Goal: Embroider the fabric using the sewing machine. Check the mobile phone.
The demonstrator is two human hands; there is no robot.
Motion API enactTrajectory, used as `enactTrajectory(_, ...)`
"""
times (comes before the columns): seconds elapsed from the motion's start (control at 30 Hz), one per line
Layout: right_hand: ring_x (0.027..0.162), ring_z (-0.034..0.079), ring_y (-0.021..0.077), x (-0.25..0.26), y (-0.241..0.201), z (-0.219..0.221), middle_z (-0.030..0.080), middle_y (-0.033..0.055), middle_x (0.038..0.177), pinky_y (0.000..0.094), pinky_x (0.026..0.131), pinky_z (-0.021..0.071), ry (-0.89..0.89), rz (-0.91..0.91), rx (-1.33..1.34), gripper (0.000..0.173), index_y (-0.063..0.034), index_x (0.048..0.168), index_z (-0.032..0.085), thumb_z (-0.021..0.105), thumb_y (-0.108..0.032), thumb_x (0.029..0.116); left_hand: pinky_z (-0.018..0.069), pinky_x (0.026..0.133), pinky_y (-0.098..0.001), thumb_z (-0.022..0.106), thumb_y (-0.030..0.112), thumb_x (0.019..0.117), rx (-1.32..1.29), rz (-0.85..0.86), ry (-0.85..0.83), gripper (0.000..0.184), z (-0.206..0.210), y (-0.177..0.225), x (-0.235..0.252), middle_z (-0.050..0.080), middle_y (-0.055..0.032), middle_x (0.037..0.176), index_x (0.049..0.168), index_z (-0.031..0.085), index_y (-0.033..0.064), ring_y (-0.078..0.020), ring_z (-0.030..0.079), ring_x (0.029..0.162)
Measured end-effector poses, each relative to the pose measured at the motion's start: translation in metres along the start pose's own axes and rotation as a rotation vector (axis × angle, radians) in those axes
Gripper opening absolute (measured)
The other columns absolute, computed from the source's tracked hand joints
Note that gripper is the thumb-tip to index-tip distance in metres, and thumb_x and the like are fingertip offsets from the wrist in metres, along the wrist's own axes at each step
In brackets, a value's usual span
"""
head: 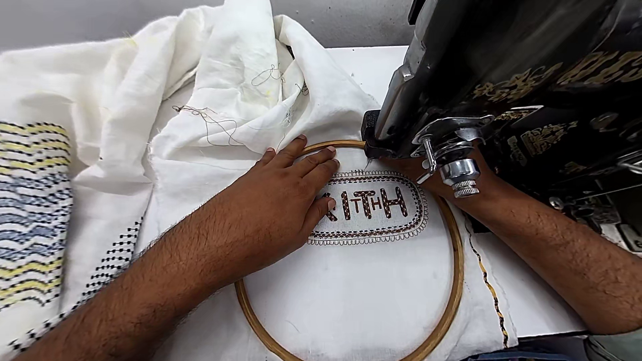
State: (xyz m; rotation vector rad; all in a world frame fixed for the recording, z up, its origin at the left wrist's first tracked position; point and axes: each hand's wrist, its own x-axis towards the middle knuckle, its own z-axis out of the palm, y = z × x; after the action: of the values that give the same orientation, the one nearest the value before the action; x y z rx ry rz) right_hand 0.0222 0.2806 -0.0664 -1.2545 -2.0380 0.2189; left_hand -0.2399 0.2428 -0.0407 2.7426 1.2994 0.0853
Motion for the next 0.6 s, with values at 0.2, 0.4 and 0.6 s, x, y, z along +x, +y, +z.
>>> enactTrajectory(0.2,0.082,0.063,0.0079,-0.0002,0.0039,0.0046,0.066,0.006,0.085,0.024,0.073,0.0483,0.034,-0.044,0.007,0.016,-0.0052,0.096,0.068,0.07,-0.018,0.0867,0.0328,0.116,-0.0653,0.03,0.047,0.1069,0.005,-0.002,0.017,0.059,0.0014,-0.0012,0.0004,0.046,-0.005,0.159,0.15,0.053,0.0141,-0.036,0.035,0.151)
enactTrajectory(0.4,0.082,0.063,0.0066,0.0007,0.0,0.0007,0.066,0.0048,0.084,0.0236,0.073,0.0486,0.001,-0.011,0.021,0.013,-0.0056,0.096,0.068,0.07,-0.016,0.0882,0.0329,0.117,-0.0651,0.031,0.046,0.1066,0.002,0.003,0.01,0.059,0.0008,-0.0002,-0.0009,0.045,-0.0048,0.16,0.151,0.052,0.0139,-0.0353,0.035,0.151)
enactTrajectory(0.6,0.082,0.063,0.0044,0.0016,0.0044,0.0038,0.067,0.0031,0.084,0.0212,0.073,0.0486,0.027,-0.056,0.004,0.012,-0.0073,0.095,0.069,0.07,-0.017,0.0869,0.0326,0.117,-0.0646,0.031,0.046,0.1068,0.003,0.004,0.001,0.059,0.0004,-0.0001,-0.0023,0.044,-0.0045,0.161,0.151,0.052,0.0139,-0.0348,0.034,0.152)
